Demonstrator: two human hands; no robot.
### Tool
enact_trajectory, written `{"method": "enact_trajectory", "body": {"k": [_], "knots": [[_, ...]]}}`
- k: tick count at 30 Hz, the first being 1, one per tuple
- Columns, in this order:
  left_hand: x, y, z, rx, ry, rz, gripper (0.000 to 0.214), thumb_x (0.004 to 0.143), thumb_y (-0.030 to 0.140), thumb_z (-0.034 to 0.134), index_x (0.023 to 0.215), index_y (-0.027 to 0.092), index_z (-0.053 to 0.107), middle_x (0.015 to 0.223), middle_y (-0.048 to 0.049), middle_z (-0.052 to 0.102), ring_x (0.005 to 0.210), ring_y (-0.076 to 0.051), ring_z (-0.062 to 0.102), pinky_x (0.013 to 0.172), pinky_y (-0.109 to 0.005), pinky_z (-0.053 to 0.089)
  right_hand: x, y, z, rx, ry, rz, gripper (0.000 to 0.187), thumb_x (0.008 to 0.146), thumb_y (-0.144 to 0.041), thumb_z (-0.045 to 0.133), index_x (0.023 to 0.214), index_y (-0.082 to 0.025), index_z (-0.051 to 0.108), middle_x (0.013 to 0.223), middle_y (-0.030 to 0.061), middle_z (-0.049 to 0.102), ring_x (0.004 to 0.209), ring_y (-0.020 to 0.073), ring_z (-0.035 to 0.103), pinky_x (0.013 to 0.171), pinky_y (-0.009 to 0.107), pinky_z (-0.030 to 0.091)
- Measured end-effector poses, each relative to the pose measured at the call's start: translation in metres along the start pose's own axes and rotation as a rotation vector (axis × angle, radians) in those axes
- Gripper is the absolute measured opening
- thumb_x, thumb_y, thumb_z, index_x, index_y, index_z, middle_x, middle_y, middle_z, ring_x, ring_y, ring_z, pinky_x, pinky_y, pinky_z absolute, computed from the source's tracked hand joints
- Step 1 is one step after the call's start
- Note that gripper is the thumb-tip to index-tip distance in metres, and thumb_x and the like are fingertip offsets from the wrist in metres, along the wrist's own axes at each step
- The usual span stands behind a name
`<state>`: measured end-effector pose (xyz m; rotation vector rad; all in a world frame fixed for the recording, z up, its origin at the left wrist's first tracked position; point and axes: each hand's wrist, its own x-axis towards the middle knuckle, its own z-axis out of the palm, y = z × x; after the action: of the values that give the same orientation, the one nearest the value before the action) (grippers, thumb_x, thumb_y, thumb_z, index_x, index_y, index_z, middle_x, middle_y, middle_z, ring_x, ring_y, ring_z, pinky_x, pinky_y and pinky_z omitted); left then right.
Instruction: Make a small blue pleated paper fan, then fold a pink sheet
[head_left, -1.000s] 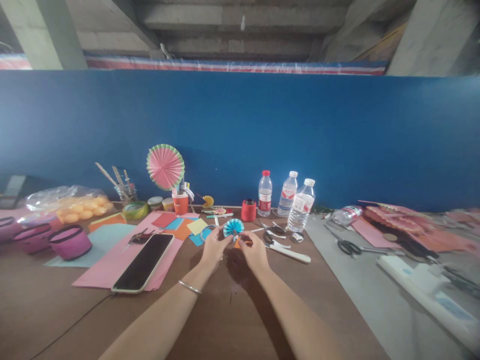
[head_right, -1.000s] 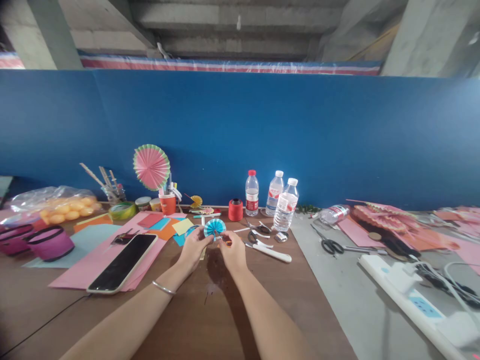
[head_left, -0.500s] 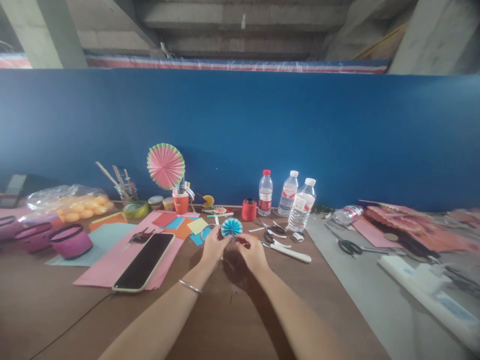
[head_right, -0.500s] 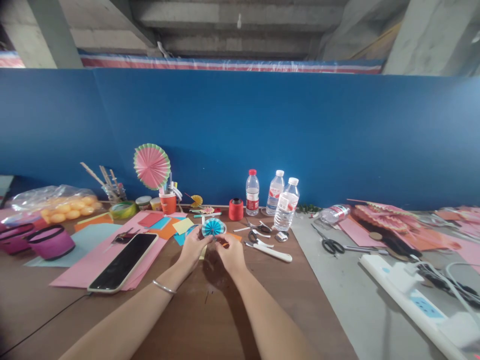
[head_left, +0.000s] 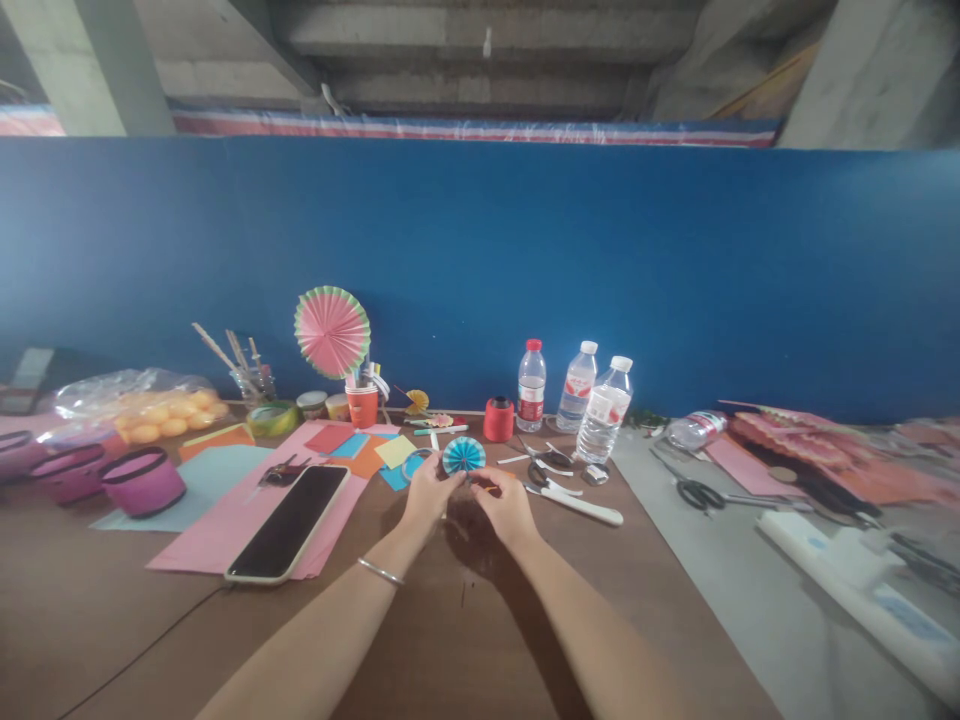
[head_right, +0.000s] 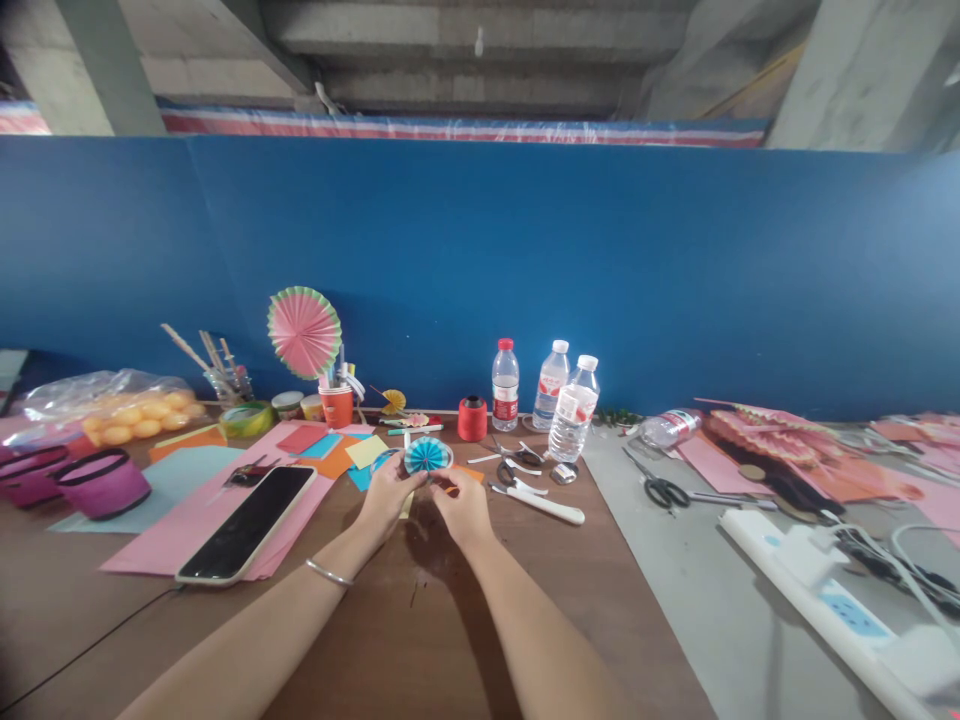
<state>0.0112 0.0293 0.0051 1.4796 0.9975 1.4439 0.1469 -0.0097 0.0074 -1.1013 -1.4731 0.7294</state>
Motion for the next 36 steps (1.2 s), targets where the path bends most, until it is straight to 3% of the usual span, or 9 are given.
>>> {"method": "enact_trajectory", "body": {"k": [27, 33, 36], "knots": [[-0.003, 0.004, 0.002, 0.055, -0.028, -0.020, 0.031, 0.065, 0.033, 0.063, 0.090, 0.015, 0.059, 0.079, -0.0046, 0.066, 0.072, -0.020, 0.061, 0.066, -0.031, 0.048, 0.000, 0.004, 0.001, 0.096, 0.011, -0.006, 0.022, 0.071, -0.023, 0.054, 0.091, -0.020, 0.063, 0.088, 0.0037, 0.063, 0.075, 0.0171, 0.058, 0.069, 0.029, 0.046], [-0.003, 0.009, 0.004, 0.172, -0.031, 0.031, 0.026, 0.068, 0.033, 0.060, 0.087, 0.016, 0.060, 0.082, -0.0046, 0.066, 0.076, -0.019, 0.061, 0.069, -0.030, 0.048, 0.001, 0.008, 0.001, 0.155, 0.076, 0.036, 0.020, 0.072, -0.027, 0.053, 0.088, -0.018, 0.062, 0.077, 0.0024, 0.064, 0.069, 0.0161, 0.058, 0.065, 0.027, 0.047], [0.005, 0.013, -0.006, 0.280, 0.011, 0.063, 0.028, 0.073, 0.033, 0.052, 0.095, 0.017, 0.057, 0.088, -0.0049, 0.065, 0.080, -0.019, 0.060, 0.072, -0.030, 0.047, 0.004, 0.013, -0.002, 0.158, 0.169, 0.056, 0.022, 0.073, -0.029, 0.052, 0.089, -0.017, 0.061, 0.079, 0.0033, 0.063, 0.071, 0.0165, 0.057, 0.065, 0.027, 0.045]]}}
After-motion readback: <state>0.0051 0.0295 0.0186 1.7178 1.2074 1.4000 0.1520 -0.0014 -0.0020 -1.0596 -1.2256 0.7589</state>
